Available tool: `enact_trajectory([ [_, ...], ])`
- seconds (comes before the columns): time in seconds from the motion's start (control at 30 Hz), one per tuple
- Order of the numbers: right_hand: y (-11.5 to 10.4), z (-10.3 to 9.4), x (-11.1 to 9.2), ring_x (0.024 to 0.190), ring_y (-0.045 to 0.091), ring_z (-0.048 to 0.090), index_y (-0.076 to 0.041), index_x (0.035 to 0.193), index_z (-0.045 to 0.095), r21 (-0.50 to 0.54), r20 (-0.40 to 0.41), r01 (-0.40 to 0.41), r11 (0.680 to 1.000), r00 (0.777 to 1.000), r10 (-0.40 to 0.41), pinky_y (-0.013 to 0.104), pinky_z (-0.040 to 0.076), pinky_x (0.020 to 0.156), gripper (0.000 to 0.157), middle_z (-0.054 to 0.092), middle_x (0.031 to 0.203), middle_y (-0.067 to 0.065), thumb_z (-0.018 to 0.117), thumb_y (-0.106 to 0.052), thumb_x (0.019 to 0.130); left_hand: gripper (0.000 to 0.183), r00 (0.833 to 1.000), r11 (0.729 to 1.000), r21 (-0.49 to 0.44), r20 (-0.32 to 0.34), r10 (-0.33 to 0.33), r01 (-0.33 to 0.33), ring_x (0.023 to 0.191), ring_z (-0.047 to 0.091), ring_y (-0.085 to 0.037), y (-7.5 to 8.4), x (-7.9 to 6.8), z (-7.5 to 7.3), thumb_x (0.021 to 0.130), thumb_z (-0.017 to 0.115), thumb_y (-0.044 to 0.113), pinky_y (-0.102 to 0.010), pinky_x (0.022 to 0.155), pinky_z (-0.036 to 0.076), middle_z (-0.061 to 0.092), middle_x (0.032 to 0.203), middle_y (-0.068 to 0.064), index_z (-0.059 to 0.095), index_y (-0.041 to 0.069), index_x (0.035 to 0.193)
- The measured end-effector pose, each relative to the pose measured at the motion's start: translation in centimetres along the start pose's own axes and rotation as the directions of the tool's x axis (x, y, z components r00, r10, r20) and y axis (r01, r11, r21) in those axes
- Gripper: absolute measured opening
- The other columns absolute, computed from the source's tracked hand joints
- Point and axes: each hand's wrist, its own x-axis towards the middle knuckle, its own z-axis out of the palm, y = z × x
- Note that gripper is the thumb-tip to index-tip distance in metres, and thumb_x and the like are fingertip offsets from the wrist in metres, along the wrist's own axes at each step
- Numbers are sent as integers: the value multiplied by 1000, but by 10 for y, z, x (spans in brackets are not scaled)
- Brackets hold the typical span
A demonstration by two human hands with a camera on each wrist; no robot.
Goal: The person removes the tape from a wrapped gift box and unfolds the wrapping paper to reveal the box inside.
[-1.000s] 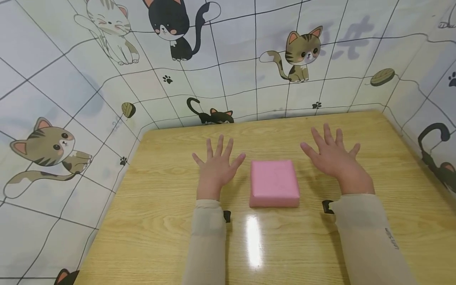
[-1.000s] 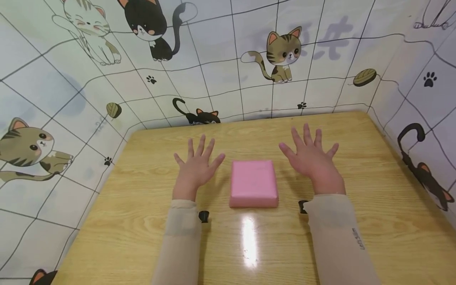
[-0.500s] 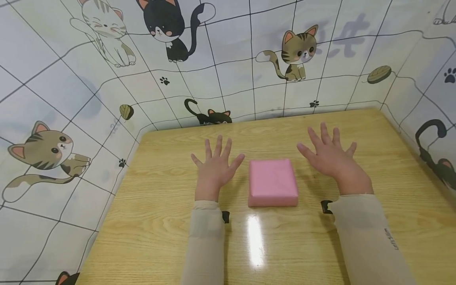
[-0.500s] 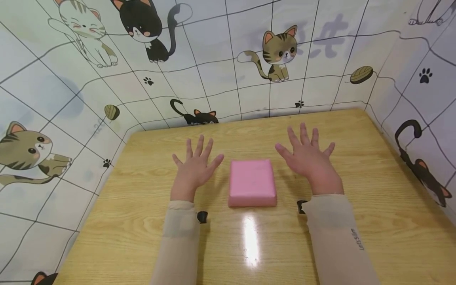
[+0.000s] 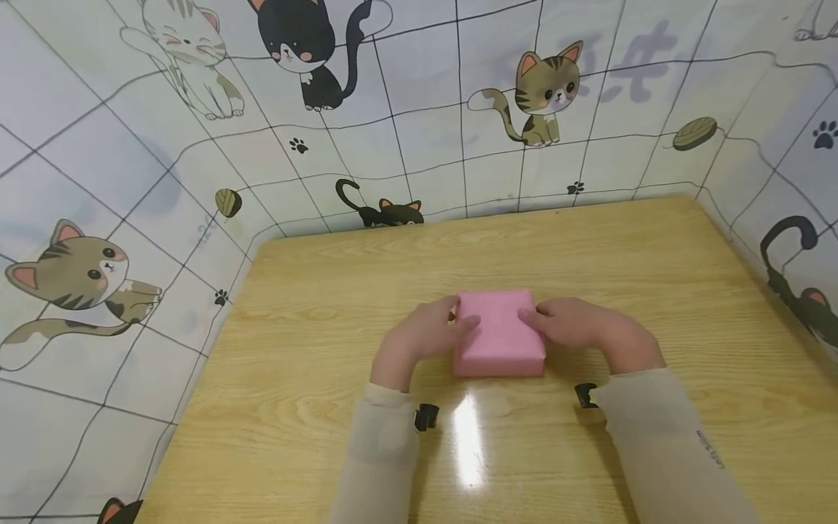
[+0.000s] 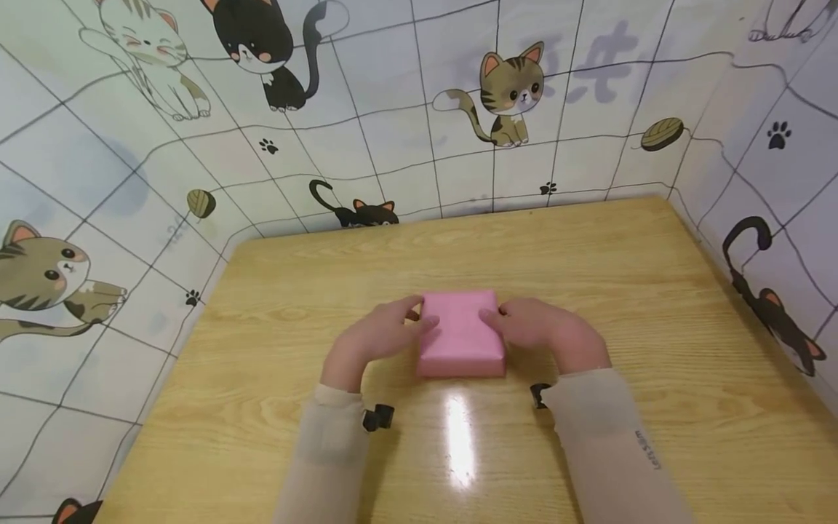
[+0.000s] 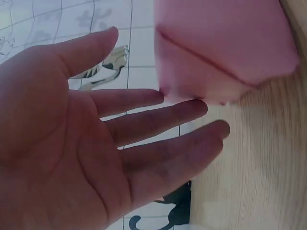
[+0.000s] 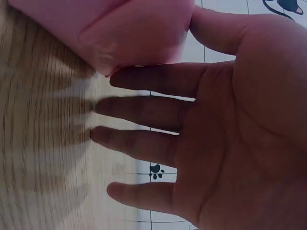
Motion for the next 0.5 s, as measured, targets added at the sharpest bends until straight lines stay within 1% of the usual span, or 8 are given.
enact_trajectory([
  [0.03, -2, 0, -1, 144, 54, 49, 12, 152, 48, 1, -2, 8, 1000, 1000, -8, 68, 41, 118, 75, 55, 152, 34, 35, -51, 114, 67, 1000, 1000, -9, -4, 15, -15, 142, 59, -30, 3, 0, 1, 109, 53, 52, -50, 118, 48, 63, 151, -16, 46, 6, 158],
  [0.1, -6, 1, -2, 143, 52, 52, 11, 151, 49, 15, -4, 23, 1000, 1000, -23, 68, 41, 118, 72, 57, 150, 33, 35, -49, 115, 63, 999, 999, -17, -16, 40, -40, 126, 66, -29, 8, 0, 4, 109, 54, 50, -47, 109, 54, 69, 137, -18, 53, 1, 149],
  [0.17, -10, 2, -4, 142, 51, 53, 10, 150, 51, 32, -2, 29, 999, 1000, -29, 68, 42, 117, 69, 59, 149, 31, 35, -47, 115, 62, 999, 999, -19, -30, 44, -45, 115, 68, -28, 13, 0, 7, 109, 54, 51, -46, 104, 56, 71, 129, -19, 56, -1, 144],
  [0.2, -11, 2, -4, 141, 50, 55, 9, 149, 52, 41, -1, 33, 999, 999, -33, 68, 42, 117, 67, 60, 147, 31, 35, -46, 115, 63, 999, 999, -18, -35, 42, -43, 114, 68, -28, 15, -1, 9, 109, 54, 51, -46, 102, 57, 71, 128, -20, 56, -2, 143],
  [0.27, -13, 3, -5, 139, 48, 56, 8, 148, 53, 56, 1, 39, 998, 999, -39, 67, 43, 116, 65, 61, 146, 30, 35, -45, 115, 70, 999, 1000, -17, -45, 25, -26, 124, 68, -28, 18, -1, 12, 109, 53, 53, -45, 109, 55, 68, 141, -21, 51, -3, 151],
  [0.33, -14, 4, -5, 138, 48, 57, 7, 148, 54, 59, -3, 42, 997, 999, -42, 67, 44, 116, 63, 61, 145, 29, 35, -44, 115, 74, 999, 1000, -12, -52, 10, -10, 135, 65, -29, 20, -2, 14, 109, 53, 54, -46, 115, 52, 62, 151, -22, 46, -3, 156],
  [0.4, -14, 5, -5, 137, 47, 58, 8, 148, 53, 58, -11, 46, 997, 999, -46, 66, 44, 116, 63, 62, 145, 29, 35, -43, 115, 76, 998, 1000, -14, -56, -1, 0, 143, 60, -31, 21, -4, 15, 109, 53, 53, -47, 120, 49, 57, 157, -22, 43, -3, 159],
  [0.5, -16, 6, -6, 140, 48, 56, 8, 150, 51, 57, -18, 51, 997, 999, -50, 67, 44, 116, 63, 60, 147, 31, 35, -42, 115, 76, 998, 1000, -24, -62, -5, 4, 146, 57, -33, 22, -5, 16, 109, 52, 53, -48, 122, 47, 54, 158, -22, 41, -3, 160],
])
